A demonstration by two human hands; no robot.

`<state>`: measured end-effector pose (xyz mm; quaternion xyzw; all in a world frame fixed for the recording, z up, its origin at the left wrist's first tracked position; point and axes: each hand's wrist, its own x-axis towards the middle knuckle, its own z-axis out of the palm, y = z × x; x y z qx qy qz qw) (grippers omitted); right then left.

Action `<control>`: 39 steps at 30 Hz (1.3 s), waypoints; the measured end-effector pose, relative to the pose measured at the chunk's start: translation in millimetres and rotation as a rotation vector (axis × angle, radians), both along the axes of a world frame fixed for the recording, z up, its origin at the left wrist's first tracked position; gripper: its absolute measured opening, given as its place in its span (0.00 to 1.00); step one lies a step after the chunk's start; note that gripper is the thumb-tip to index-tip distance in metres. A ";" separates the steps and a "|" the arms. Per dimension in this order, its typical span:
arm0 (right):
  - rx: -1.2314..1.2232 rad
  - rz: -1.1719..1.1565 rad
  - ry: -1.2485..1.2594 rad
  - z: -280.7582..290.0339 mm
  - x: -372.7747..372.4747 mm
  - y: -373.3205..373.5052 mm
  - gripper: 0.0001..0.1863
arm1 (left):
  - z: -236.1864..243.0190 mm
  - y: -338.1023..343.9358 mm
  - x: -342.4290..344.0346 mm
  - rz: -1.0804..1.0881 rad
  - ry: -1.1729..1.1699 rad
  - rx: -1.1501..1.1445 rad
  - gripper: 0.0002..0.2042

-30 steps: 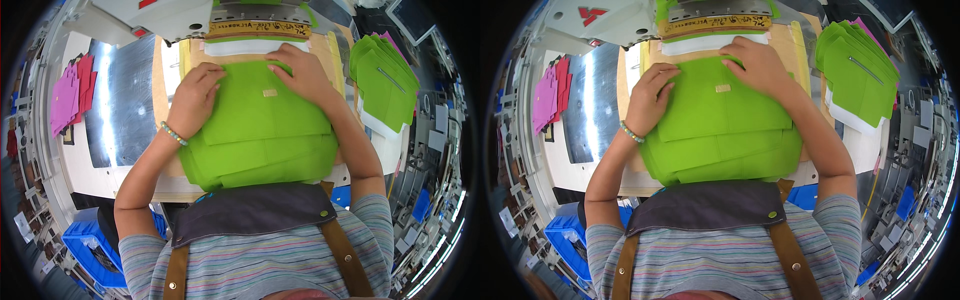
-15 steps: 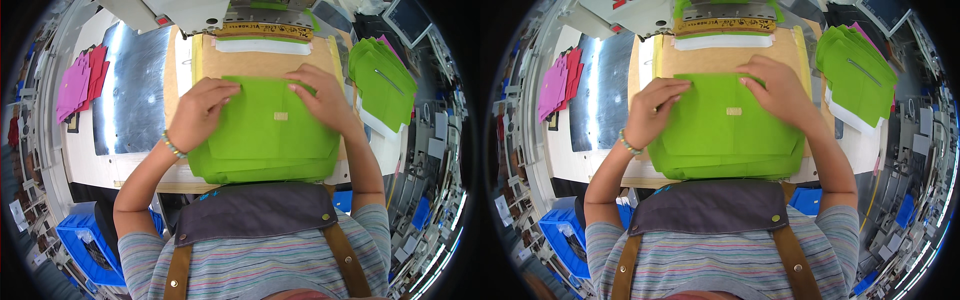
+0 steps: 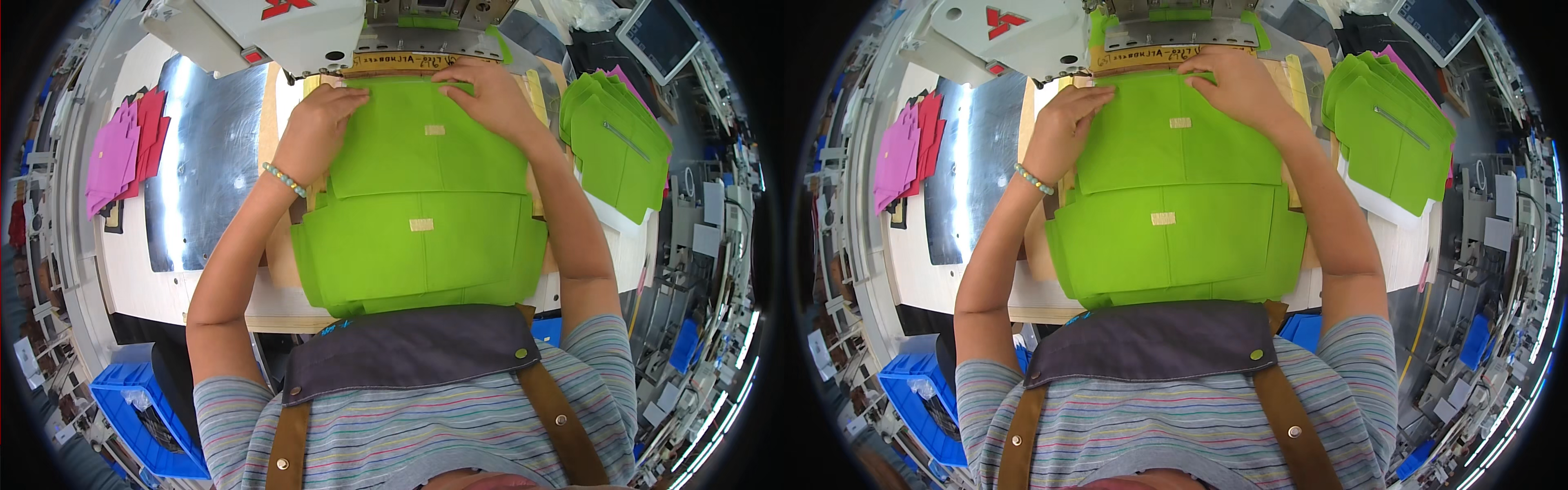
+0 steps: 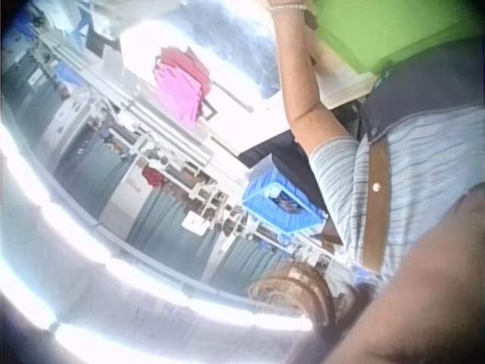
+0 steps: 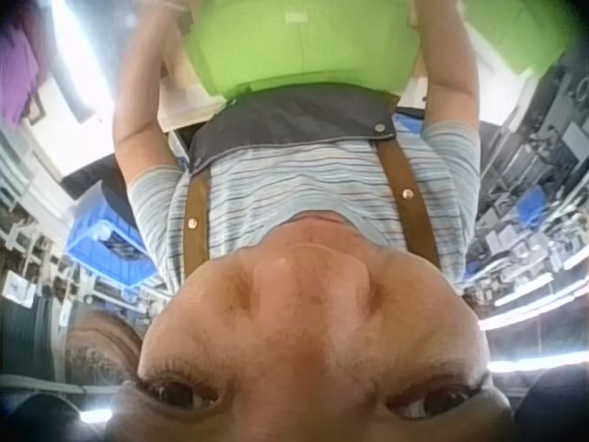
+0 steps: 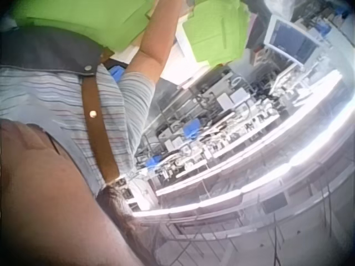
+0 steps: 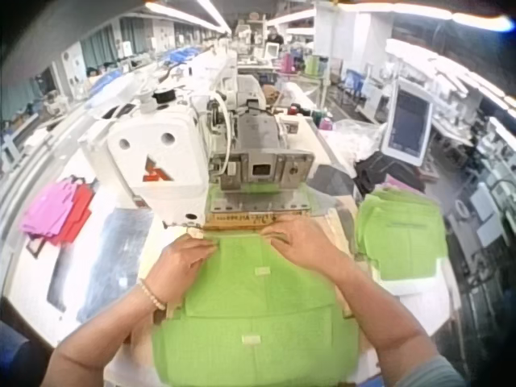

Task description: The person sews several green and white fabric panels together using an industrial sewing machine.

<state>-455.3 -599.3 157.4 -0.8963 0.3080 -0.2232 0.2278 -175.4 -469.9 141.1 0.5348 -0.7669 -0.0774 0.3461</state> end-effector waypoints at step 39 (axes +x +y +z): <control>-0.060 -0.004 -0.058 -29.9 6.2 -18.2 0.16 | -10.3 -15.0 5.1 0.089 -0.010 -0.003 0.20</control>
